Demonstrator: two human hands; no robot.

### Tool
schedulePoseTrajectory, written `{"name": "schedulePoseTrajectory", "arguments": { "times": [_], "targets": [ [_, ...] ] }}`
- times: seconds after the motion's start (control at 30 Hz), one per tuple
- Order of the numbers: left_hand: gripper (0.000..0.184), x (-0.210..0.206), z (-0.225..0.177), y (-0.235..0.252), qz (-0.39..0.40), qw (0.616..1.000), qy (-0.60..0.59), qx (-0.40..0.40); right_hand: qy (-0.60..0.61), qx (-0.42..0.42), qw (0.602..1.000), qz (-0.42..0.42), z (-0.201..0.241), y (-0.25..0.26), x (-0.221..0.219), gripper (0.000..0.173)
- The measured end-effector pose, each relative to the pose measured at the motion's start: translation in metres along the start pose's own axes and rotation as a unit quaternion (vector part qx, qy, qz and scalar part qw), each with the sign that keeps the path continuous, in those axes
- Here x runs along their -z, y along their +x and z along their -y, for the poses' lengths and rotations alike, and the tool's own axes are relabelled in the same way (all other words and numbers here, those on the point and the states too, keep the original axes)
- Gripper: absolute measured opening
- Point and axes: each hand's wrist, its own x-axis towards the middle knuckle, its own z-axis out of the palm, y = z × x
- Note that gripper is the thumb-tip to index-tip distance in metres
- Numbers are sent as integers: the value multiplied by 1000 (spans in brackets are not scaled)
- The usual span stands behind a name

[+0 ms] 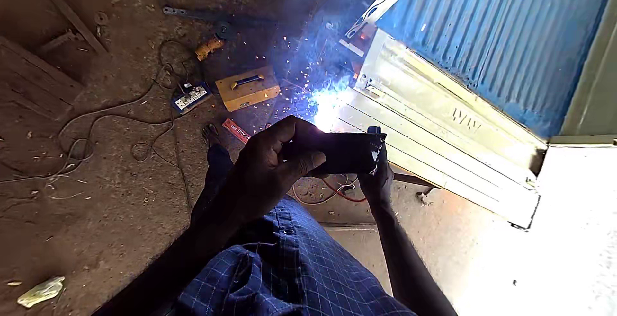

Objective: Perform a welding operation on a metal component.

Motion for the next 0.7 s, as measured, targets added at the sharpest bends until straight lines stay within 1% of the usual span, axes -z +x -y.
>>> {"name": "schedulePoseTrajectory", "arguments": {
  "times": [0.13,0.27,0.33,0.43,0.5,0.53,0.6,0.7],
  "targets": [
    [21,2,3,1,-1,1000,3,3,19,-2,1000,8,-1,-2,2,90],
    [18,1,2,1,-8,1000,2,10,3,-5,1000,11,-2,-1,1,90],
    [20,1,0,1,-10,1000,15,9,-1,2,1000,5,-5,0,-1,90],
    [21,-1,1,1,-29,998,-44,21,28,-10,1000,2,-3,-5,-2,93],
    [24,1,4,2,-59,993,-98,34,26,11,1000,-6,6,-10,-4,92],
    [24,3,7,3,-79,988,-129,40,8,15,1000,5,13,-14,-4,89],
    [24,7,11,5,-121,976,-177,50,-34,23,999,34,27,-23,-7,76],
    [25,14,14,8,-150,962,-224,54,-82,57,993,57,38,-37,-25,59]
  ]
}}
